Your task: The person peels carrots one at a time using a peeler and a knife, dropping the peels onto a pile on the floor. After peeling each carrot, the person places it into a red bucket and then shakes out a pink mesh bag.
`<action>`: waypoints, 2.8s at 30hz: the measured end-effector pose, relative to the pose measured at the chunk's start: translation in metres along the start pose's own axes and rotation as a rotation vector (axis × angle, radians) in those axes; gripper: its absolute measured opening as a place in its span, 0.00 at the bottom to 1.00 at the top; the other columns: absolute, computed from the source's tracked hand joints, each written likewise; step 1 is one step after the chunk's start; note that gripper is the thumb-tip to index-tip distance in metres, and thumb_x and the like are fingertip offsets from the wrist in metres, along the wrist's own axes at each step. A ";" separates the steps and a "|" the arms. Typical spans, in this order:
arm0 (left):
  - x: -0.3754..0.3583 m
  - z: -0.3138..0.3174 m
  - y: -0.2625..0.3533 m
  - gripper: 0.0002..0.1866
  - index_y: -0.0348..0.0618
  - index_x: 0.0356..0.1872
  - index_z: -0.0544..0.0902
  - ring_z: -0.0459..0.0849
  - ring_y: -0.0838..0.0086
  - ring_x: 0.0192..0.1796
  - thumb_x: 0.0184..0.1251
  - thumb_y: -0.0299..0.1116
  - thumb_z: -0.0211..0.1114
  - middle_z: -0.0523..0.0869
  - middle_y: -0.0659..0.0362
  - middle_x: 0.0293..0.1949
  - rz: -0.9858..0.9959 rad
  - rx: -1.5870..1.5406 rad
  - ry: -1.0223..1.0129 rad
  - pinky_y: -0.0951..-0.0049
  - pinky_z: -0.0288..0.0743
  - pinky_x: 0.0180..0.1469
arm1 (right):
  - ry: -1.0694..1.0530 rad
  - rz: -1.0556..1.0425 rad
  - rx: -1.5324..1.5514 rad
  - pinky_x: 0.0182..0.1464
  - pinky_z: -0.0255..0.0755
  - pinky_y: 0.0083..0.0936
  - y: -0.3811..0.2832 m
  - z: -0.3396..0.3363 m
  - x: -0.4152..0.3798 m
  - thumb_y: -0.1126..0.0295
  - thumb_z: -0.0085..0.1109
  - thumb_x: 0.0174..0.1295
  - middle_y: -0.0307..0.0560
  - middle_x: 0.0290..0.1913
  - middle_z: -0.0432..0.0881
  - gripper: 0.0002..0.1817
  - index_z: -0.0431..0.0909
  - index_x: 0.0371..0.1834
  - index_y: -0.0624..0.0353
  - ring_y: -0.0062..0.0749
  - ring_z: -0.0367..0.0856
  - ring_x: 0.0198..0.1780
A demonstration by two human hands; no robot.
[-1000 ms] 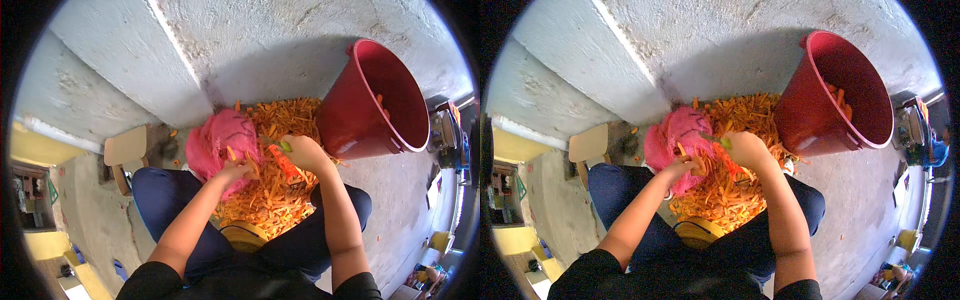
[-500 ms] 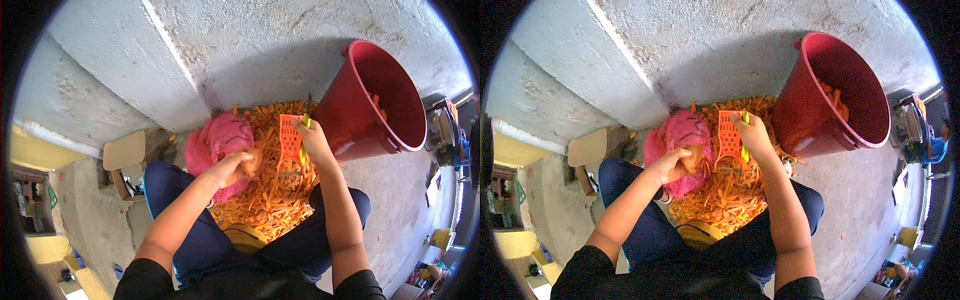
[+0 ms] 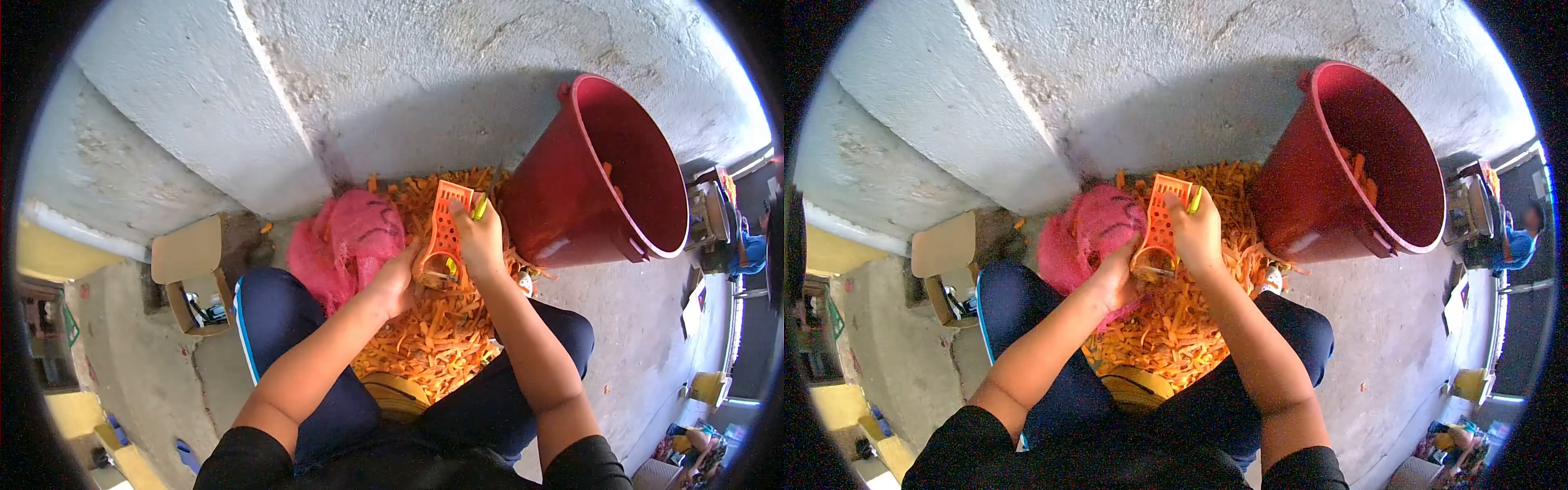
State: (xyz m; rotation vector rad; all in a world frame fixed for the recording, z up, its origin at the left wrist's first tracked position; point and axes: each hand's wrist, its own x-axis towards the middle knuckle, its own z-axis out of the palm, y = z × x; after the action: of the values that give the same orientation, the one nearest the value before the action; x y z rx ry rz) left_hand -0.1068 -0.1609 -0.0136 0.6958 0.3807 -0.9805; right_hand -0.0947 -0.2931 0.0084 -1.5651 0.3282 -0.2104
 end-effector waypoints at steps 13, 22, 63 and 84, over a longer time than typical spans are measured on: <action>-0.013 -0.005 -0.006 0.20 0.41 0.45 0.71 0.78 0.68 0.36 0.67 0.46 0.41 0.79 0.57 0.35 0.098 0.157 -0.134 0.68 0.73 0.42 | 0.293 -0.239 -0.421 0.29 0.63 0.27 0.002 -0.009 0.013 0.70 0.55 0.55 0.50 0.22 0.70 0.11 0.66 0.33 0.66 0.29 0.62 0.24; -0.019 -0.012 0.007 0.21 0.45 0.43 0.72 0.79 0.66 0.33 0.62 0.52 0.45 0.79 0.57 0.35 -0.077 0.052 -0.192 0.65 0.75 0.30 | 0.223 -0.188 -0.083 0.33 0.62 0.15 -0.015 -0.008 0.007 0.71 0.52 0.58 0.36 0.27 0.70 0.08 0.67 0.36 0.63 0.17 0.64 0.29; -0.016 -0.018 -0.009 0.17 0.40 0.38 0.72 0.78 0.66 0.31 0.62 0.44 0.43 0.78 0.54 0.31 -0.048 -0.083 -0.361 0.71 0.70 0.26 | 0.506 -0.184 -0.371 0.29 0.62 0.23 0.014 -0.039 0.040 0.68 0.54 0.57 0.42 0.22 0.67 0.10 0.67 0.32 0.64 0.25 0.63 0.25; -0.025 -0.005 -0.001 0.25 0.42 0.34 0.72 0.72 0.73 0.17 0.65 0.53 0.34 0.75 0.55 0.21 -0.039 0.267 -0.255 0.79 0.61 0.14 | 0.339 -0.291 -0.332 0.32 0.64 0.24 0.004 -0.016 0.017 0.69 0.53 0.57 0.44 0.24 0.70 0.10 0.67 0.36 0.64 0.24 0.65 0.27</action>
State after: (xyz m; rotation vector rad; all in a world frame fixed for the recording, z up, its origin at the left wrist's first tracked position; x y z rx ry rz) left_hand -0.1205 -0.1423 -0.0029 0.7939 0.0393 -1.1547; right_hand -0.0839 -0.3136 0.0040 -1.9051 0.4127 -0.6807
